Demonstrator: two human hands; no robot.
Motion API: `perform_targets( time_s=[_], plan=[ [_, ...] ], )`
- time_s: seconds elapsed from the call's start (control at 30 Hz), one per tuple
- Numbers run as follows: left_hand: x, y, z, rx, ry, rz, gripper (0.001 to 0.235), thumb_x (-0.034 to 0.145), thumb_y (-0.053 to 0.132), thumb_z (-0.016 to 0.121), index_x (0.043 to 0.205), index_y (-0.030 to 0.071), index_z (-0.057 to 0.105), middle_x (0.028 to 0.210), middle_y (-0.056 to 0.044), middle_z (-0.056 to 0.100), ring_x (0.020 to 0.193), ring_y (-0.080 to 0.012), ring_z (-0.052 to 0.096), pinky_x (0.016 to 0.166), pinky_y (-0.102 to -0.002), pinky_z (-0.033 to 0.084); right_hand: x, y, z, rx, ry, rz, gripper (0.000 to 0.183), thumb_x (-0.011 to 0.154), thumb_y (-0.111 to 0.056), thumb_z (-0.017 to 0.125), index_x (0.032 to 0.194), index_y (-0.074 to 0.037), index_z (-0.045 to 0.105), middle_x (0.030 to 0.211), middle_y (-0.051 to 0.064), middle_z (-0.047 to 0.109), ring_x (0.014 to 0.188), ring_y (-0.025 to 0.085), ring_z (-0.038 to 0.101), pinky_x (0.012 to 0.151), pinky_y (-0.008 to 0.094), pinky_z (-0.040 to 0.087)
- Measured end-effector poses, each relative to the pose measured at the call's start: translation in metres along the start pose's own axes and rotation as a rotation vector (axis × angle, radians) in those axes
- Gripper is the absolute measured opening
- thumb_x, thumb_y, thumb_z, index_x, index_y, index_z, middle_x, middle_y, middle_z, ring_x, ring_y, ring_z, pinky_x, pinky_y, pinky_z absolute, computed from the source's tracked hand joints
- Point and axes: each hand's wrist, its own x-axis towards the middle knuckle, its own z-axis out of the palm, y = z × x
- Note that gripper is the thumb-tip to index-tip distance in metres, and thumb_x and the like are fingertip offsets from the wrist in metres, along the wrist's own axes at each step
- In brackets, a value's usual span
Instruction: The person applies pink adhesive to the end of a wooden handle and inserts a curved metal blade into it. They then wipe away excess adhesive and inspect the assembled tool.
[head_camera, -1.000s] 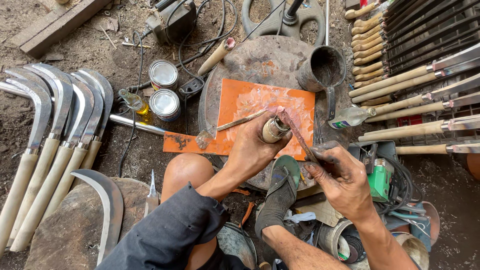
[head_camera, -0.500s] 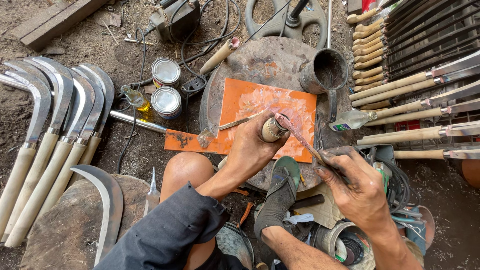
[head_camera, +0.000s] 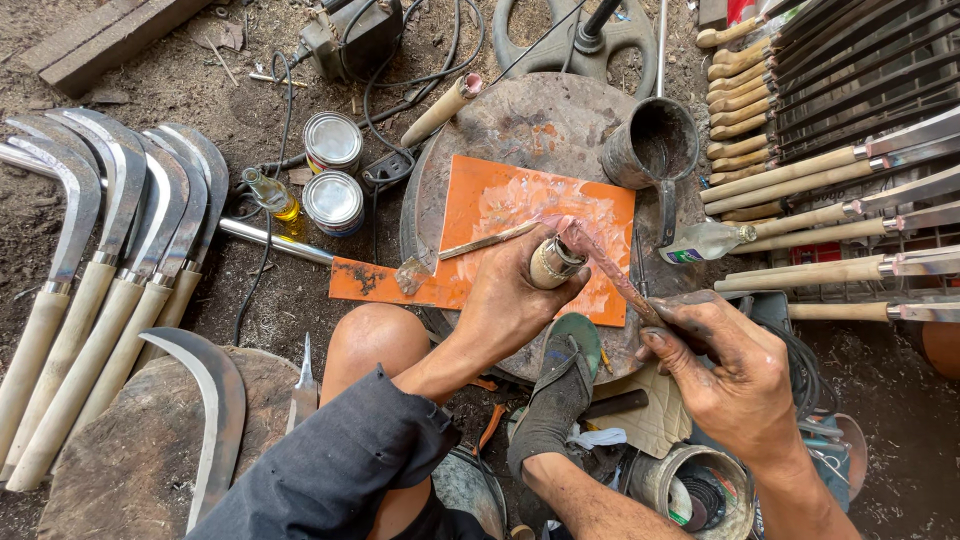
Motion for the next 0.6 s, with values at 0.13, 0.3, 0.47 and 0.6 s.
perform_targets(
  time_s=[0.13,0.3,0.47,0.6],
  plan=[
    [0.001,0.002,-0.001,-0.03,-0.015,-0.057,0.029,0.09,0.017,0.077,0.114,0.004,0.067,0.096,-0.007,0.073,0.085,-0.0125,0.069,0.077,-0.031,0.058,-0.001,0.001,0.002,0.007,0.017,-0.027,0.018,0.086,-0.001,0.076,0.101,0.003,0.067,0.085,0.008,0.072,0.077,0.015,0.077,0.061,0.025,0.061],
    [0.001,0.004,-0.001,-0.003,-0.038,-0.063,0.029,0.09,0.017,0.077,0.113,0.004,0.067,0.094,-0.006,0.072,0.084,-0.0122,0.069,0.076,-0.031,0.058,0.0,0.003,0.001,-0.013,0.042,-0.1,0.023,0.086,0.0,0.076,0.106,0.004,0.067,0.09,0.011,0.072,0.08,0.017,0.076,0.064,0.026,0.06],
    [-0.002,0.005,0.0,-0.059,-0.074,-0.032,0.028,0.092,0.015,0.076,0.116,0.005,0.065,0.099,-0.006,0.07,0.089,-0.0119,0.068,0.08,-0.031,0.057,-0.001,0.006,0.006,0.051,0.042,-0.085,0.022,0.088,0.0,0.075,0.108,0.003,0.067,0.091,0.01,0.072,0.081,0.016,0.076,0.065,0.026,0.061],
    [-0.002,0.005,0.0,-0.109,-0.056,-0.012,0.029,0.092,0.014,0.075,0.117,0.005,0.064,0.1,-0.006,0.07,0.09,-0.0114,0.067,0.08,-0.03,0.057,-0.002,0.01,0.011,0.018,0.064,-0.072,0.021,0.087,-0.002,0.077,0.105,0.002,0.068,0.089,0.009,0.073,0.078,0.016,0.075,0.065,0.026,0.059]
  ],
)
